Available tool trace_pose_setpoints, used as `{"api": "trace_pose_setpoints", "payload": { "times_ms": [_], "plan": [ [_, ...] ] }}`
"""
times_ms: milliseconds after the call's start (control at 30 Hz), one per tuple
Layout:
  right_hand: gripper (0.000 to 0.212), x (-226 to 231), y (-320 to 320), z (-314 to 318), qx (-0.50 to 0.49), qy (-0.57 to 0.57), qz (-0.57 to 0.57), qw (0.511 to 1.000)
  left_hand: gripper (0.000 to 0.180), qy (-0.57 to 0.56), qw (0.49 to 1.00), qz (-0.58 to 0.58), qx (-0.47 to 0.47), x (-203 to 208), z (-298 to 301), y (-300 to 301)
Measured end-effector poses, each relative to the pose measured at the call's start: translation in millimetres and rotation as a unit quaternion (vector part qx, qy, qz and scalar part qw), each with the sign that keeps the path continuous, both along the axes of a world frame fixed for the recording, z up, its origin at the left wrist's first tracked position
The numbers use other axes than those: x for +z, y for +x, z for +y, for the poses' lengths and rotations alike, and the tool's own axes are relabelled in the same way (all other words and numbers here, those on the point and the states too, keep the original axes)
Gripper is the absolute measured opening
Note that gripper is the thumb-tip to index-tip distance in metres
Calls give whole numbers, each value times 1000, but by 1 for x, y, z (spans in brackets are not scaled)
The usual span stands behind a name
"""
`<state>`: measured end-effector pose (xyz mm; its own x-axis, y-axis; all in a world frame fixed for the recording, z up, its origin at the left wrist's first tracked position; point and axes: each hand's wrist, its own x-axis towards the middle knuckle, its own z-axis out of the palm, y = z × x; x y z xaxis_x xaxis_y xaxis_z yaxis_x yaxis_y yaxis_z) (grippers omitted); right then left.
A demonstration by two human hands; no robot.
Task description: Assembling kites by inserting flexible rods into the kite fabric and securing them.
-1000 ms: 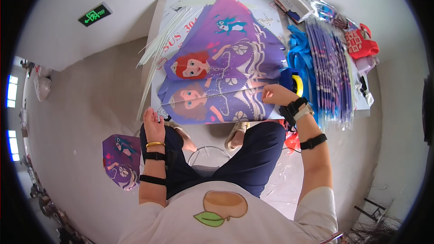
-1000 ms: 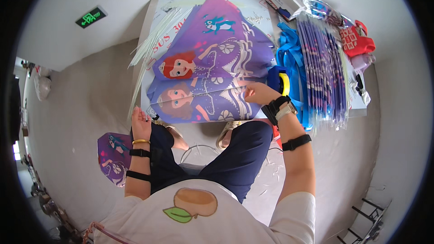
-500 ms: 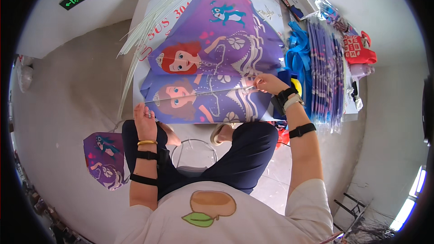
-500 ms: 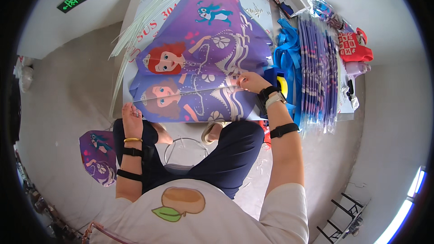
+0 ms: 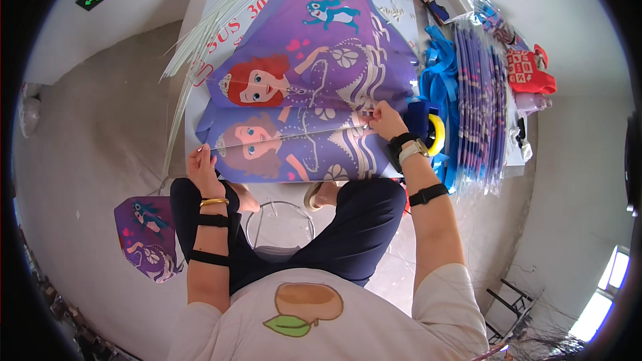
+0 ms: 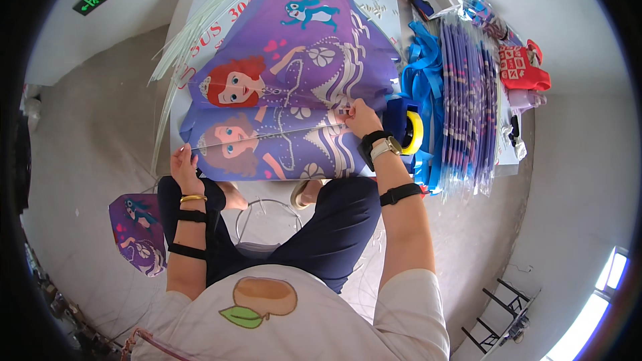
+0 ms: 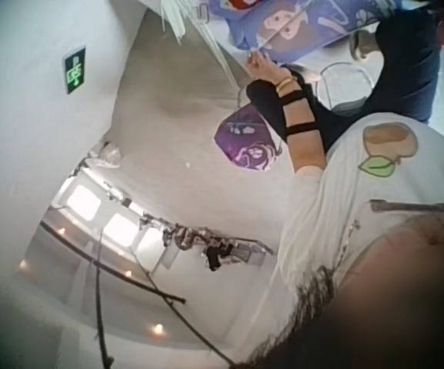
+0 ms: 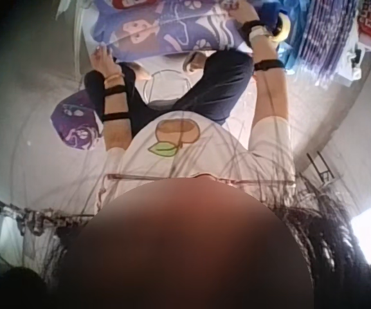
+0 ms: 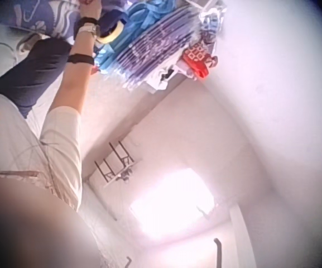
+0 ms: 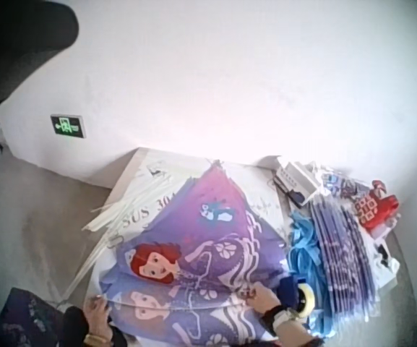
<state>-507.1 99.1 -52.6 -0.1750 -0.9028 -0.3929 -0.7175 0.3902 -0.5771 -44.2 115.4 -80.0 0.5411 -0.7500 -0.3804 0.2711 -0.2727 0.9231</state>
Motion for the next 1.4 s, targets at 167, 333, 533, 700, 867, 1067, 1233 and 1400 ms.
{"api": "trace_pose_setpoints", "payload": {
  "times_ms": [167, 333, 533, 700, 867, 1067, 1233, 1400],
  "plan": [
    [24, -4, 2, 0, -31, 29, 55, 998, 15, -7, 999, -39, -1, -11, -2, -2],
    [27, -12, -2, 0, -23, 1, 60, 998, 15, 4, 999, -52, 3, -11, -4, -4],
    [26, -16, -3, -2, -28, 5, 59, 998, 14, -2, 998, -58, 2, -12, -3, -4],
    [26, -18, -4, -2, -30, 6, 60, 998, 14, 5, 998, -68, 9, -12, -4, -8],
    [26, -18, -4, -3, -31, 9, 63, 998, 14, 2, 997, -71, 11, -16, -5, -6],
    [26, -11, 1, -7, -33, 19, 76, 996, 13, 11, 998, -66, 8, -16, -4, -6],
    [29, -7, 4, -10, -27, 34, 110, 993, 14, 1, 996, -83, 17, -16, -6, -8],
    [30, -13, 3, -10, -14, 21, 102, 994, 14, -4, 995, -97, 16, -16, -6, -3]
  ]
}}
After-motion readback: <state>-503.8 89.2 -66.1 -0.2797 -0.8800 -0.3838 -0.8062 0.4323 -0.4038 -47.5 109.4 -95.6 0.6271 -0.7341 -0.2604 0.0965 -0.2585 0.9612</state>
